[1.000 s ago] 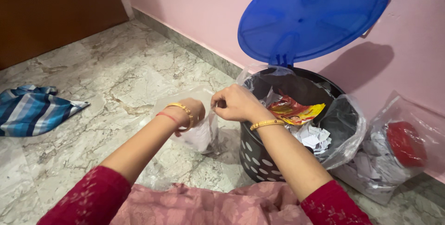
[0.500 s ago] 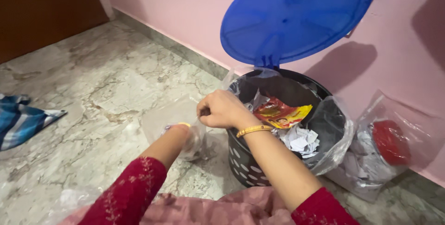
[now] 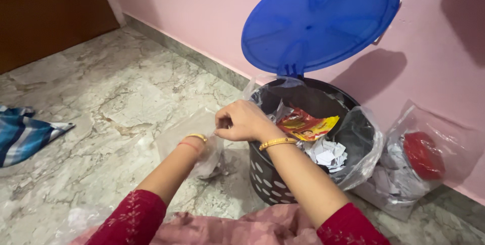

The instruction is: The person sits on the floor and sorts trash from a bin into a plastic bag. They handle paper, wrappers, and a plastic bottle, placing them into the bag one by one.

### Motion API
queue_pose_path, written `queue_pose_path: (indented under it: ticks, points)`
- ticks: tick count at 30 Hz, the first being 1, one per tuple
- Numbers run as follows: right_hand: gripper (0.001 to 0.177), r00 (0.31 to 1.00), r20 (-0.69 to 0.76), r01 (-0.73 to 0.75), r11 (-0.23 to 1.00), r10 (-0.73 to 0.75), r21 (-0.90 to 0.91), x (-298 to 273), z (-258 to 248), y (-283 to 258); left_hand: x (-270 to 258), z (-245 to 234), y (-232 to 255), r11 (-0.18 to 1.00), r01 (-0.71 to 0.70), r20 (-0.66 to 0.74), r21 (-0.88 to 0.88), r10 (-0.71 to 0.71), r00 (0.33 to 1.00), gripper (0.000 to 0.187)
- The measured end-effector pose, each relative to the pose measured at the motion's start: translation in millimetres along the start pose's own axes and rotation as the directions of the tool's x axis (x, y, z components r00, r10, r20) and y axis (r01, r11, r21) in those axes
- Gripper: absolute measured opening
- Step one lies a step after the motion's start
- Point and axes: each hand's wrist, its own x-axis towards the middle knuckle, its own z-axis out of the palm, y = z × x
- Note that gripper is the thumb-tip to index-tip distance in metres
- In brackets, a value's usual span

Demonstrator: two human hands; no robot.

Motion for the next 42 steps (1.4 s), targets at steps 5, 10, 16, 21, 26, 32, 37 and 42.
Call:
queue_pose_path:
  ticks: [5,10,16,21,26,32,37,42]
  points:
    - [0.032,1.000,-0.004,-0.019,1.000,0.019,-0.024,1.4,-0.8,-4.3,-7.6,-25.8,6.8,0.998,-0.054,-0.006,-0.015,0.054,0.999,0.034]
    - [0.035,0.999,-0.007,-0.041,0.998,0.041,-0.052,-0.5,-1.4,-6.1,1.6,-33.1,23.3,0.996,-0.081,0.025,0.020,0.081,0.996,0.035]
    - [0.036,0.999,0.007,-0.036,0.999,0.037,-0.038,0.7,-2.5,-1.2,28.9,-25.9,30.5,0.997,-0.079,0.049,0.026,0.078,0.996,0.036]
    - [0.035,0.996,0.065,-0.061,0.992,0.068,-0.112,4.1,0.1,1.0,41.1,-9.1,24.7,0.997,-0.071,0.064,0.011,0.071,0.995,0.038]
    - [0.033,0.999,0.025,-0.023,0.998,0.025,-0.062,3.2,-0.4,-1.0,31.9,-1.6,18.5,0.997,-0.074,0.050,-0.017,0.074,0.996,0.039]
    - [0.038,0.998,0.026,-0.050,0.994,0.053,-0.100,4.8,1.0,-2.4,-20.4,-18.1,-3.5,0.981,-0.108,-0.004,-0.160,0.109,0.994,0.041]
    - [0.039,0.999,0.035,-0.012,0.992,0.017,-0.126,5.0,2.1,-1.5,-78.1,-8.3,-38.6,0.986,-0.152,-0.132,-0.072,0.141,0.981,0.048]
    - [0.036,0.997,0.077,0.043,0.987,-0.032,-0.152,4.2,-0.7,-13.2,-110.5,32.1,-49.6,0.976,-0.210,-0.462,-0.063,0.158,0.873,0.076]
